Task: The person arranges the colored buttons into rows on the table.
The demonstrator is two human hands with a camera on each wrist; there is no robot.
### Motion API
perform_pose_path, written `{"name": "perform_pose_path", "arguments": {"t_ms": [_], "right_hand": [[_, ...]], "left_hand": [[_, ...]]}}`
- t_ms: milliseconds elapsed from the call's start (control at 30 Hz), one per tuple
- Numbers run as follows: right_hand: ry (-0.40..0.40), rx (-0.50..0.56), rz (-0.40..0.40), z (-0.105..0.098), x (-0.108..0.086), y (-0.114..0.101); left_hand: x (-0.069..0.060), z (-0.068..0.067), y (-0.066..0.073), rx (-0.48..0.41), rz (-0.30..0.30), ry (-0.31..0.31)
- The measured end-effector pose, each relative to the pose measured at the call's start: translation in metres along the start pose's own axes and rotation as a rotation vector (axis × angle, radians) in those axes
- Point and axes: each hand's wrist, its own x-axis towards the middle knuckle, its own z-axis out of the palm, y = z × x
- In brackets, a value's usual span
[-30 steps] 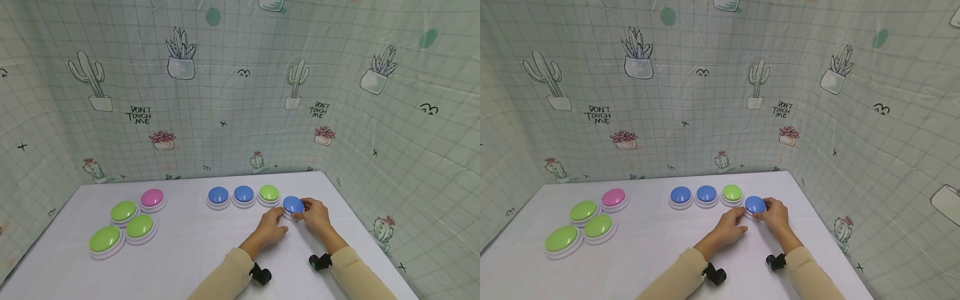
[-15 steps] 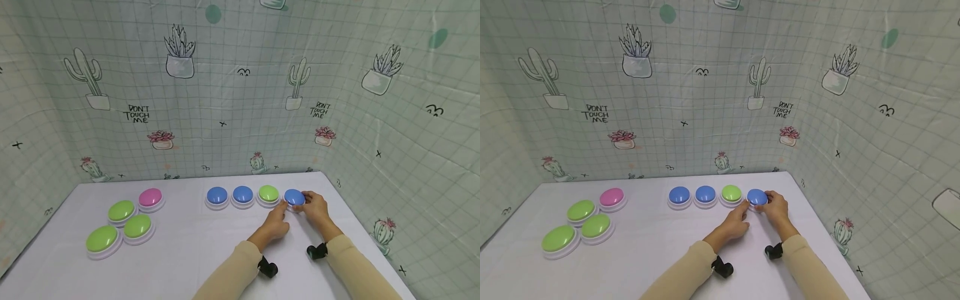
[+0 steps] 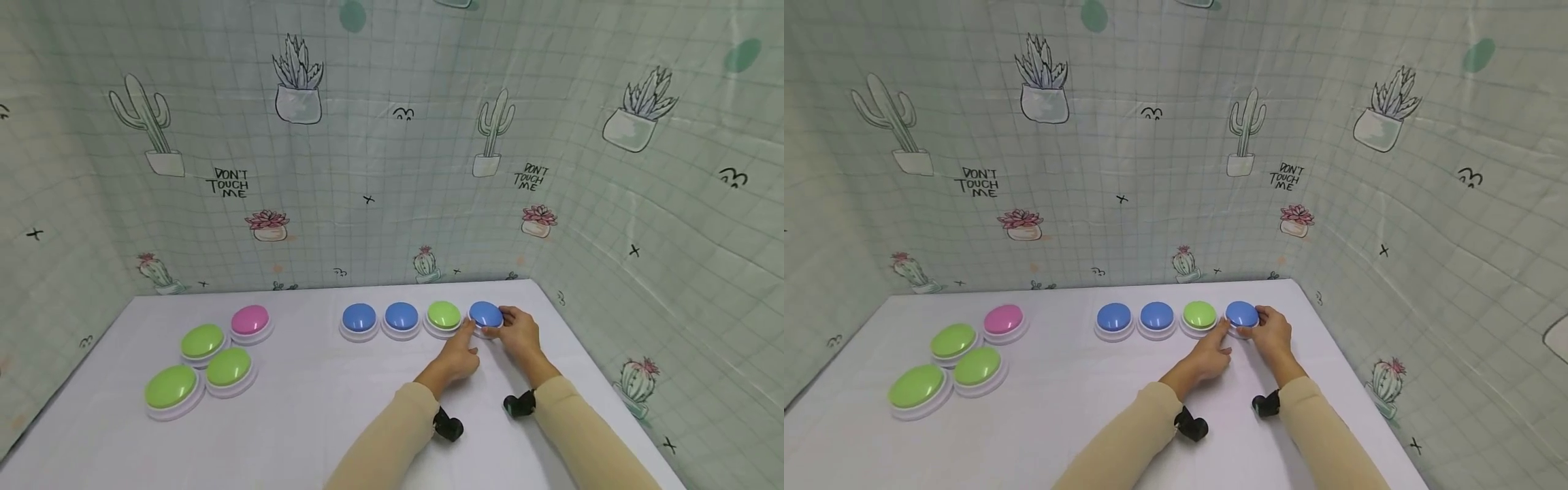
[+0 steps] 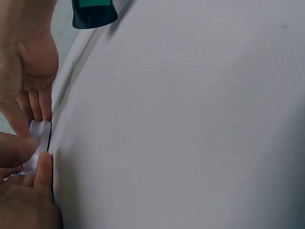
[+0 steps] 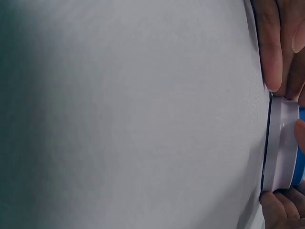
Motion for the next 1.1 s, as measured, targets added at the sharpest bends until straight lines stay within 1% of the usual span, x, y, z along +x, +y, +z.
{"name": "perform_pose_path", "arguments": {"t_ms": [100,233,333,433,533,667,767,867,1000,1067,1100], "right_hand": [[-0.001,0.002,-0.006,0.002,0.0,0.001],[-0.01,-0.014,-0.015,0.001,0.0,-0.004],[-0.021,-0.031,-0.02,-0.001,0.0,-0.007],[-0.031,-0.038,-0.031,-0.001,0.001,-0.009],[-0.021,-0.087,-0.032,0.0,0.0,-0.01],[0.013,-0.173,-0.044,0.003,-0.004,-0.008],[0.035,-0.198,-0.054,0.005,-0.01,-0.007],[0.062,-0.212,-0.05,0.007,-0.015,-0.007],[0.135,-0.22,-0.035,0.012,-0.025,-0.013],[0.179,-0.211,-0.058,0.016,-0.029,-0.019],[0.2,-0.202,-0.079,0.019,-0.031,-0.022]], "left_hand": [[-0.001,-0.001,-0.002,-0.003,-0.007,0.003],[-0.003,-0.005,-0.001,-0.031,-0.014,0.001],[-0.004,-0.006,0.001,-0.03,-0.012,-0.003],[-0.004,-0.008,0.002,-0.021,-0.006,0.005],[-0.005,-0.008,0.0,-0.029,0.007,0.02],[-0.007,-0.006,-0.004,-0.069,0.025,0.034],[-0.009,-0.004,-0.007,-0.113,0.047,0.032],[-0.014,0.0,-0.009,-0.137,0.07,0.025],[-0.025,0.0,-0.011,-0.124,0.032,0.015],[-0.032,-0.003,-0.012,-0.12,0.007,0.007],[-0.036,-0.006,-0.012,-0.132,0.002,-0.001]]}}
